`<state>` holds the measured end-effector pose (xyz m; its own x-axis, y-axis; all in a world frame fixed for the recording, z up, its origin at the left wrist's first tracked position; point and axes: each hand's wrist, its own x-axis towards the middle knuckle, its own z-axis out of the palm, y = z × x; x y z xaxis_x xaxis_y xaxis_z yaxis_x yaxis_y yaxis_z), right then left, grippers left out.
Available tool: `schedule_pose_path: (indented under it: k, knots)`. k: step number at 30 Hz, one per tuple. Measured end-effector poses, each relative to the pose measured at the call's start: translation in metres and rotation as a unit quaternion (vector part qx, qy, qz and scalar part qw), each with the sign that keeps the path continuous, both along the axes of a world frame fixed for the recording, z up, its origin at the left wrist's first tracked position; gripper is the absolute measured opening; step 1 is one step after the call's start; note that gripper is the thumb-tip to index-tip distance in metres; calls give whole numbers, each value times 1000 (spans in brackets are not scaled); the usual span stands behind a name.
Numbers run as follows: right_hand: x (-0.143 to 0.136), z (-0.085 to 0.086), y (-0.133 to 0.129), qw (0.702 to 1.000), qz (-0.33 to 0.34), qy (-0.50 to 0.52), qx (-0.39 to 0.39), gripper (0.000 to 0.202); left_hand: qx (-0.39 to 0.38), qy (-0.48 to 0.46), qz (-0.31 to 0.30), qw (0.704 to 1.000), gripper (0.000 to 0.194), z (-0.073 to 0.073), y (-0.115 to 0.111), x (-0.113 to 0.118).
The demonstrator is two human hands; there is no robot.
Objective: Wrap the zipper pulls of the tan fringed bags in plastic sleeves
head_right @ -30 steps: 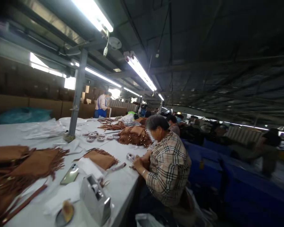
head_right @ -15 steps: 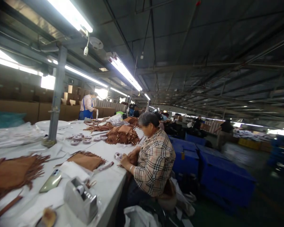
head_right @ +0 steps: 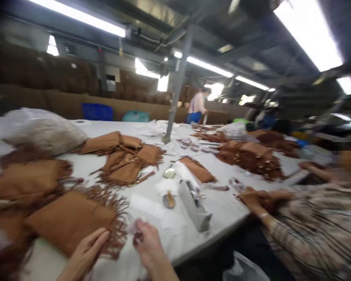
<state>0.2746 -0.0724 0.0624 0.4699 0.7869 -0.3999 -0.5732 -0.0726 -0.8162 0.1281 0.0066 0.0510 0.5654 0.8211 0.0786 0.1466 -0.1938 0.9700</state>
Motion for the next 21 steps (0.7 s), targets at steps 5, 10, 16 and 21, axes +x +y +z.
schedule_pose_path:
  k: [5, 10, 16, 21]
  knots:
    - [-5, -9, 23, 988, -5, 150, -29, 30, -71, -41, -58, 995, 35, -8, 2, -23]
    - [-14, -7, 27, 994, -6, 112, -18, 30, -86, -53, -69, 992, 32, -3, -6, -15]
    - [-21, -8, 36, 998, 1, 55, 16, 33, -120, -69, -5, 990, 34, -7, -3, -12]
    - [-22, -2, 39, 999, 10, 37, 37, 33, -104, -36, -7, 994, 35, -7, -1, -9]
